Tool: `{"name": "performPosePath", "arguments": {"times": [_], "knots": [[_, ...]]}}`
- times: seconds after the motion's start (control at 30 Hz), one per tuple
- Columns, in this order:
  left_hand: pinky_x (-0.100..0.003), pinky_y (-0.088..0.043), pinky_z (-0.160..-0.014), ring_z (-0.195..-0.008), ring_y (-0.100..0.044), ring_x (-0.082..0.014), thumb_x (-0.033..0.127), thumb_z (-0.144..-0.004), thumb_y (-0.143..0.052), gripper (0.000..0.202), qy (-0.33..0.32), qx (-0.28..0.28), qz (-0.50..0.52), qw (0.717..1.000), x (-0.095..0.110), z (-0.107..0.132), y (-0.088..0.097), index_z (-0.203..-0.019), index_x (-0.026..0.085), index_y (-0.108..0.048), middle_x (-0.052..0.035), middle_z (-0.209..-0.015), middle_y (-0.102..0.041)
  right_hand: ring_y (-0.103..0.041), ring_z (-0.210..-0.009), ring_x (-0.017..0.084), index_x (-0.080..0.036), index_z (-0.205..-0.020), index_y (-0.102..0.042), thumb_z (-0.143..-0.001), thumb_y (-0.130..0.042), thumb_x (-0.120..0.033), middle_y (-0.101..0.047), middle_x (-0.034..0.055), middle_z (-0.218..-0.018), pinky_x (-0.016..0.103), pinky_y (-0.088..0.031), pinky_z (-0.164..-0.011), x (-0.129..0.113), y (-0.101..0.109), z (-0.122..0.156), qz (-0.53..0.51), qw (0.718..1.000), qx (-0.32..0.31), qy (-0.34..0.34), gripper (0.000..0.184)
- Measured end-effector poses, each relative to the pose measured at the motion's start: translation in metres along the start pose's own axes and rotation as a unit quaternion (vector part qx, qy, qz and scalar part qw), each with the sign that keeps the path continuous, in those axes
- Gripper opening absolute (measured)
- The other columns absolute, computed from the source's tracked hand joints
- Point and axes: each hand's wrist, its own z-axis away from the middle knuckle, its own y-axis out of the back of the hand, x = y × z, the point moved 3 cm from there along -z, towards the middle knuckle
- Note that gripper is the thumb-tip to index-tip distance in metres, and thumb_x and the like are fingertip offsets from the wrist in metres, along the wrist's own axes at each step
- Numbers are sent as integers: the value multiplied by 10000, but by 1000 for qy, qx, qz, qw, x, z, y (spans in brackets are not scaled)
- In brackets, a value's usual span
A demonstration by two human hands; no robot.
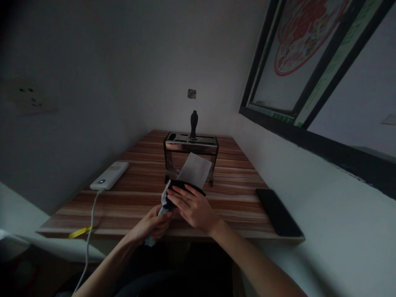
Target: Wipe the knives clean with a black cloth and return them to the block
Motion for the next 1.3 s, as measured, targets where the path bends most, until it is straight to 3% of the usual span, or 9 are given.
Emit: {"name": "performPosePath", "arguments": {"times": [0.43, 0.73, 1.07, 1.3], "knots": [[-113, -209, -291, -327, -183, -10, 470, -755, -619, 383, 15, -1, -21, 1000, 7, 3, -8, -751, 217, -332, 138, -455, -265, -306, -1347, 150, -212, -1416, -278, -941, -339, -168, -442, 41, -1403, 424, -275, -1107, 53, 22, -8, 19, 999, 38, -2, 481], [-114, -219, -284, -321, -199, -11, 454, -773, -602, 358, 13, -1, -26, 1000, 4, 3, -4, -752, 217, -334, 136, -457, -282, -309, -1345, 151, -252, -1409, -290, -962, -315, -209, -438, 21, -1406, 442, -271, -1112, 85, 36, -22, 24, 996, 70, -53, 450], [-112, -215, -276, -315, -211, -11, 444, -781, -603, 375, 14, -2, -11, 1000, 5, 2, -4, -726, 221, -306, 135, -455, -288, -311, -1345, 154, -249, -1397, -325, -957, -336, -198, -427, 30, -1412, 442, -263, -1116, 79, 35, -25, 28, 991, 97, -84, 443], [-112, -198, -271, -308, -200, -11, 431, -773, -618, 360, 14, 5, 17, 1000, 1, 0, 0, -748, 217, -329, 139, -449, -289, -321, -1341, 156, -217, -1391, -334, -944, -350, -154, -441, 39, -1403, 428, -272, -1111, 48, 13, -17, 5, 995, 71, -64, 451]]}}
